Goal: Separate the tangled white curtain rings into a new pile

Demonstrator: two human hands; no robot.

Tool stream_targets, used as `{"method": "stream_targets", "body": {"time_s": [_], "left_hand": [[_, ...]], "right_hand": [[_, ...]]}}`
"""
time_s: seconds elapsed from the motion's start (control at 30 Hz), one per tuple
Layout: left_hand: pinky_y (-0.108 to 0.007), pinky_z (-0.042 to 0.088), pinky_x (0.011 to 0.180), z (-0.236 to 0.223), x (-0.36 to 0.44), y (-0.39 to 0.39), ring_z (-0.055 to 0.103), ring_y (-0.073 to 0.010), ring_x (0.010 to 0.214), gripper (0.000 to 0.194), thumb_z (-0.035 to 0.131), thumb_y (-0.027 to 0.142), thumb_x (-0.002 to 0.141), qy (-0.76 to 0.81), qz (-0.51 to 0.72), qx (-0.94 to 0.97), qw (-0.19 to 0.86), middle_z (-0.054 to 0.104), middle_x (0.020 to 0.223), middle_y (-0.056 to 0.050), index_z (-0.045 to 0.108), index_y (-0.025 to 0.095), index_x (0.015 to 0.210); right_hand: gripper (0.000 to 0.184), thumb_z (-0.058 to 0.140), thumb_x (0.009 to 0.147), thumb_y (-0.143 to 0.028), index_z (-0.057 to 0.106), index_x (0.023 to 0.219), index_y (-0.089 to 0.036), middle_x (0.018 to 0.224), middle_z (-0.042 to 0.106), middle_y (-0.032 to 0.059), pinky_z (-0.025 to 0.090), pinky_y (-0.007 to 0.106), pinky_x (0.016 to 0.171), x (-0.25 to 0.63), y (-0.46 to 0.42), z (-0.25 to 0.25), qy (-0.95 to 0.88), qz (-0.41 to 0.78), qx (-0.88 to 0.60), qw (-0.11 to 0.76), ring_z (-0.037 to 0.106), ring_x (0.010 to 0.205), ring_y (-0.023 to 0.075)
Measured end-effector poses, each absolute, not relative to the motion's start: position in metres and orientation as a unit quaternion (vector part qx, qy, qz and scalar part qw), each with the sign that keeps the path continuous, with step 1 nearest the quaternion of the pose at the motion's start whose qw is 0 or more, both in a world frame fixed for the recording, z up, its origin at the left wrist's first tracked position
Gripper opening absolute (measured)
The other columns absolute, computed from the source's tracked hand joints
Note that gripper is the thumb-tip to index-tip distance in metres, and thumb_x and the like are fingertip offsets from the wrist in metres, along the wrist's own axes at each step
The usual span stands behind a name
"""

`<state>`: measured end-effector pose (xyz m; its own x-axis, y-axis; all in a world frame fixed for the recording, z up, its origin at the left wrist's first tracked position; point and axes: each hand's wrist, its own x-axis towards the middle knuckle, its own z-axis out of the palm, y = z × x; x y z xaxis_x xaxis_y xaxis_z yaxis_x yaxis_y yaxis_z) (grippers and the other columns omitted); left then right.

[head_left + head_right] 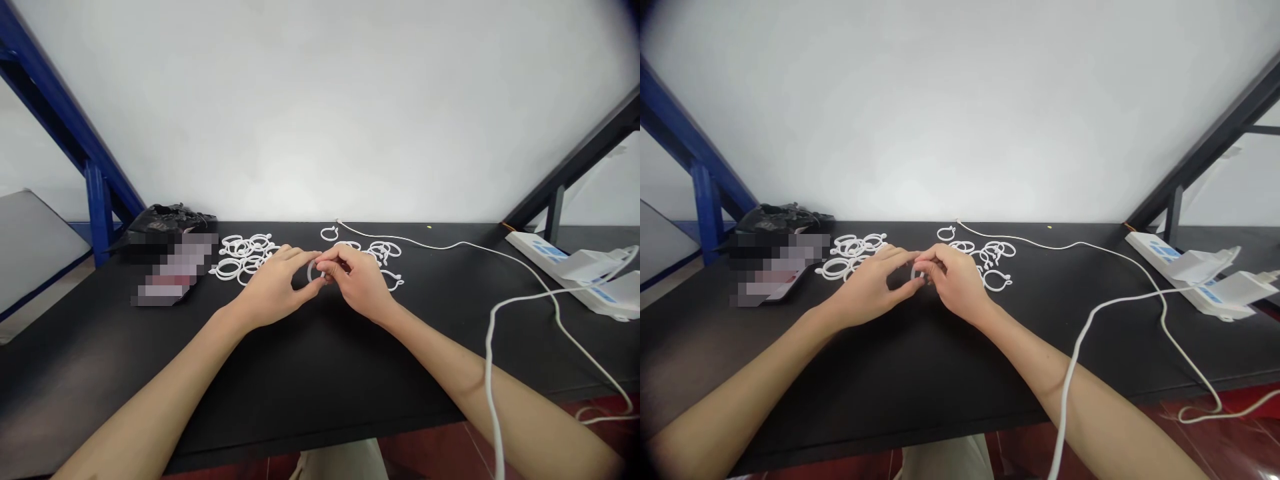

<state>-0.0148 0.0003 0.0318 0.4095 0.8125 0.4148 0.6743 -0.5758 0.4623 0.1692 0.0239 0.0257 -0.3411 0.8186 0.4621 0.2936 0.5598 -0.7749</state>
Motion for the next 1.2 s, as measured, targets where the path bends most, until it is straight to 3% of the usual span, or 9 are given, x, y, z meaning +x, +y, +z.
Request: {"method": "stream_targets", "body": {"time_s": [0.2, 0.27, 0.37, 0.43, 0.6, 0.83, 1.03, 1.2], "left_hand": [[-0.037, 0.048, 0.084, 0.032, -0.011, 0.0, 0.054, -0.0224, 0.092, 0.03, 0.056, 0.033, 0.089, 0.447, 0.313, 0.832, 0.096, 0.068, 0.097, -0.004, 0.064, 0.02, 0.115], [-0.038, 0.049, 0.083, 0.031, -0.011, 0.002, 0.054, -0.023, 0.091, 0.03, 0.054, 0.034, 0.09, 0.46, 0.307, 0.83, 0.073, 0.068, 0.095, -0.005, 0.065, 0.02, 0.115], [-0.043, 0.049, 0.089, 0.029, -0.02, 0.009, 0.056, -0.0276, 0.1, 0.038, 0.052, 0.035, 0.089, 0.542, 0.304, 0.783, -0.016, 0.067, 0.103, -0.009, 0.063, 0.02, 0.122], [-0.048, 0.048, 0.091, 0.029, -0.033, 0.014, 0.055, -0.0329, 0.107, 0.044, 0.05, 0.037, 0.088, 0.623, 0.282, 0.725, -0.084, 0.065, 0.11, -0.013, 0.063, 0.019, 0.126], [-0.054, 0.048, 0.086, 0.032, -0.064, 0.02, 0.053, -0.0418, 0.11, 0.047, 0.043, 0.035, 0.088, 0.753, 0.172, 0.624, -0.118, 0.063, 0.115, -0.022, 0.064, 0.012, 0.123], [-0.052, 0.046, 0.086, 0.031, -0.069, 0.019, 0.053, -0.0429, 0.114, 0.042, 0.041, 0.032, 0.089, 0.781, 0.107, 0.61, -0.083, 0.064, 0.113, -0.023, 0.064, 0.013, 0.118], [-0.055, 0.045, 0.089, 0.031, -0.063, 0.019, 0.051, -0.0434, 0.114, 0.047, 0.043, 0.032, 0.089, 0.756, 0.155, 0.628, -0.107, 0.062, 0.12, -0.023, 0.061, 0.009, 0.125], [-0.048, 0.045, 0.097, 0.027, -0.048, 0.02, 0.052, -0.0323, 0.111, 0.041, 0.045, 0.032, 0.091, 0.624, 0.261, 0.734, -0.064, 0.065, 0.119, -0.013, 0.063, 0.015, 0.124]], "right_hand": [[0.015, 0.061, 0.091, -0.03, 0.067, 0.081, -0.02, 0.076, 0.069, -0.0008, 0.051, 0.025, 0.06, 0.168, 0.024, 0.026, -0.756, 0.307, -0.364, 0.449, 0.061, 0.06, 0.0108], [0.013, 0.061, 0.091, -0.032, 0.069, 0.092, -0.022, 0.078, 0.07, -0.0007, 0.051, 0.026, 0.065, 0.169, 0.025, 0.025, -0.768, 0.281, -0.371, 0.439, 0.062, 0.064, 0.012], [0.028, 0.061, 0.092, -0.035, 0.063, 0.117, -0.023, 0.084, 0.07, 0.0006, 0.052, 0.031, 0.075, 0.177, 0.033, 0.025, -0.78, 0.202, -0.417, 0.422, 0.064, 0.072, 0.0149], [0.034, 0.059, 0.092, -0.036, 0.06, 0.123, -0.021, 0.093, 0.07, 0.0037, 0.051, 0.035, 0.081, 0.185, 0.041, 0.024, -0.778, 0.141, -0.459, 0.405, 0.064, 0.082, 0.0186], [0.033, 0.054, 0.093, -0.032, 0.064, 0.119, -0.015, 0.112, 0.065, 0.0132, 0.045, 0.046, 0.095, 0.202, 0.057, 0.022, -0.774, -0.004, -0.554, 0.305, 0.055, 0.108, 0.0308], [0.03, 0.06, 0.089, -0.036, 0.068, 0.11, -0.016, 0.117, 0.06, 0.0134, 0.042, 0.045, 0.101, 0.199, 0.055, 0.016, -0.789, -0.008, -0.584, 0.19, 0.051, 0.114, 0.0316], [0.015, 0.058, 0.09, -0.025, 0.069, 0.096, -0.017, 0.108, 0.061, 0.0122, 0.043, 0.044, 0.097, 0.198, 0.056, 0.013, -0.795, -0.007, -0.578, 0.186, 0.052, 0.107, 0.0293], [0.012, 0.055, 0.094, -0.023, 0.066, 0.095, -0.018, 0.104, 0.063, 0.0107, 0.043, 0.042, 0.095, 0.195, 0.053, 0.016, -0.821, 0.022, -0.522, 0.231, 0.051, 0.104, 0.0274]]}}
